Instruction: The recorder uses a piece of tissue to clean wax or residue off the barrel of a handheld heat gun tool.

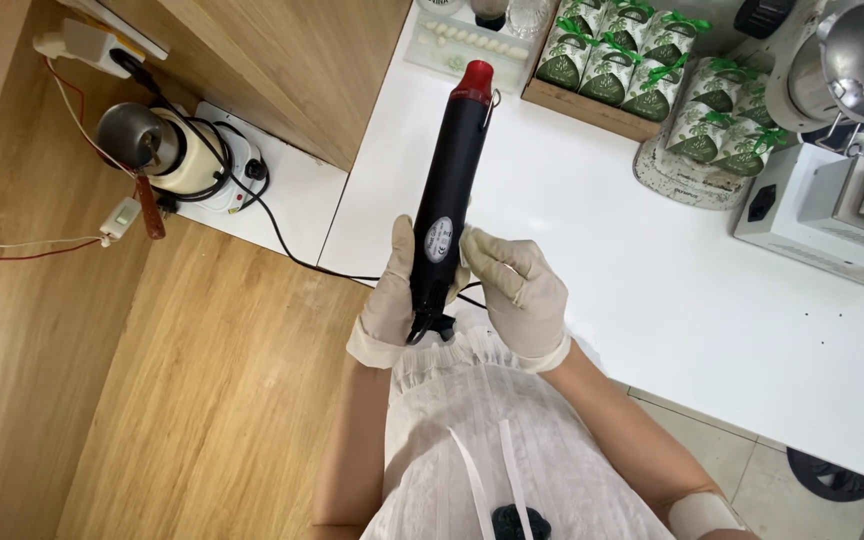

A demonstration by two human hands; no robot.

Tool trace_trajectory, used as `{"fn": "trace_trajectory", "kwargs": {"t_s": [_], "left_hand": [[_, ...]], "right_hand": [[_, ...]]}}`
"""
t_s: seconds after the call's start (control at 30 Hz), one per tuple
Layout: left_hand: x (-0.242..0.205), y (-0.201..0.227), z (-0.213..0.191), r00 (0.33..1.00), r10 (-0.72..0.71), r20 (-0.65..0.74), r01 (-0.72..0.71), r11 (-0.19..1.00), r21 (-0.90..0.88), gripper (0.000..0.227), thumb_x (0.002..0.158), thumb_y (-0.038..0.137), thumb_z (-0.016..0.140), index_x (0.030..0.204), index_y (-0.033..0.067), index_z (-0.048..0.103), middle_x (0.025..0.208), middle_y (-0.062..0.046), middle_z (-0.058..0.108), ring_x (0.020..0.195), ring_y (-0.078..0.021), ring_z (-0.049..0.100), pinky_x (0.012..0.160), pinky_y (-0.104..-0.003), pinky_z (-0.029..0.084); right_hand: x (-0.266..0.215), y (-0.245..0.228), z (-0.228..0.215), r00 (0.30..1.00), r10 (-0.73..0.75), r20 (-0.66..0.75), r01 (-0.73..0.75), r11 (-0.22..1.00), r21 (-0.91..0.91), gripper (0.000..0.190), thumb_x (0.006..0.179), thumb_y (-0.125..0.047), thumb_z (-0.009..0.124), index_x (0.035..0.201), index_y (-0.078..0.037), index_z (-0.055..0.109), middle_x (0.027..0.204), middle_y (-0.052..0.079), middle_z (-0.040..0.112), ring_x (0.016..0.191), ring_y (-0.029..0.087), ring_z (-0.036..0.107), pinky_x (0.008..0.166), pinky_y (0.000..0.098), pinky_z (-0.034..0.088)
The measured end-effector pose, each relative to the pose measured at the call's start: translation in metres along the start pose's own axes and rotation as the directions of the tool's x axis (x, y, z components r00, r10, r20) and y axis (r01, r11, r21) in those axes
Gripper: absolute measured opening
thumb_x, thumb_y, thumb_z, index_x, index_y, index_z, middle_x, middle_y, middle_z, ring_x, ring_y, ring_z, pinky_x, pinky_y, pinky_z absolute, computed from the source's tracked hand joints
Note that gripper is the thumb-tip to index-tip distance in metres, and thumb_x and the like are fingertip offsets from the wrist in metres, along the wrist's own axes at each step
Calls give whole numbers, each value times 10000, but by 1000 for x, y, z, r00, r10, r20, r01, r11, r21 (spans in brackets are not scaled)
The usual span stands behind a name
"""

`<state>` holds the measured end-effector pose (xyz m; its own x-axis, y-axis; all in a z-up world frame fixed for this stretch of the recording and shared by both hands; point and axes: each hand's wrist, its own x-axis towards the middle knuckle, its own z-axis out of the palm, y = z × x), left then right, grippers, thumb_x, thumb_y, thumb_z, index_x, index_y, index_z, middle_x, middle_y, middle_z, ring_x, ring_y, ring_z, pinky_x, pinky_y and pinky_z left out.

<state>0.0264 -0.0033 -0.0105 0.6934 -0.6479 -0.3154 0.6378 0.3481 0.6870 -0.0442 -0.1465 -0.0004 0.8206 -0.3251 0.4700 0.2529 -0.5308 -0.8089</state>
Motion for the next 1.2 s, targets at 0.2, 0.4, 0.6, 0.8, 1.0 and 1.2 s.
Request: {"fn": "trace_trajectory", "kwargs": {"t_s": [0.2,0.4,0.6,0.8,1.0,1.2], "left_hand": [[-21,19,16,982,-104,159,102,995,19,650,987,635,496,1299,68,431,858,-72,618,611,-164,597,457,-251,438],[-35,13,13,921,-211,327,259,960,-109,800,895,209,716,1561,51,304,1039,-118,583,697,-130,551,524,-269,439],[-42,20,21,891,-288,350,332,940,-73,955,821,63,694,1628,97,186,1071,-114,551,711,-131,524,598,-273,459],[-40,15,23,837,-278,471,321,947,-13,1068,791,45,665,1678,140,78,1066,-106,538,712,-136,516,578,-272,461],[-38,15,30,872,-277,403,321,946,-44,992,804,103,654,1659,116,151,1000,-123,557,657,-132,525,514,-260,460],[-36,12,32,894,-292,341,314,949,-10,971,812,165,776,1619,16,258,987,-123,569,638,-123,521,497,-241,440]], "right_hand": [[53,53,-49,812,560,-168,-451,783,428,299,961,43,691,1241,-42,753,1141,65,772,966,101,654,865,241,530],[92,113,-68,795,606,-8,-477,634,609,288,937,38,702,1223,34,736,1130,85,764,977,100,677,911,232,536],[80,104,-68,784,604,143,-544,558,627,278,911,41,678,1185,38,729,1135,86,761,1001,114,704,932,253,561],[77,113,-72,754,641,144,-539,478,693,240,959,28,697,1196,30,736,1119,89,745,996,137,678,939,289,531],[77,105,-78,779,603,174,-525,476,706,239,940,55,657,1172,44,710,1183,109,741,1063,166,707,1027,343,572],[75,98,-83,744,640,191,-530,392,752,252,941,72,623,1174,45,713,1184,130,734,1053,192,710,971,350,589]]}}
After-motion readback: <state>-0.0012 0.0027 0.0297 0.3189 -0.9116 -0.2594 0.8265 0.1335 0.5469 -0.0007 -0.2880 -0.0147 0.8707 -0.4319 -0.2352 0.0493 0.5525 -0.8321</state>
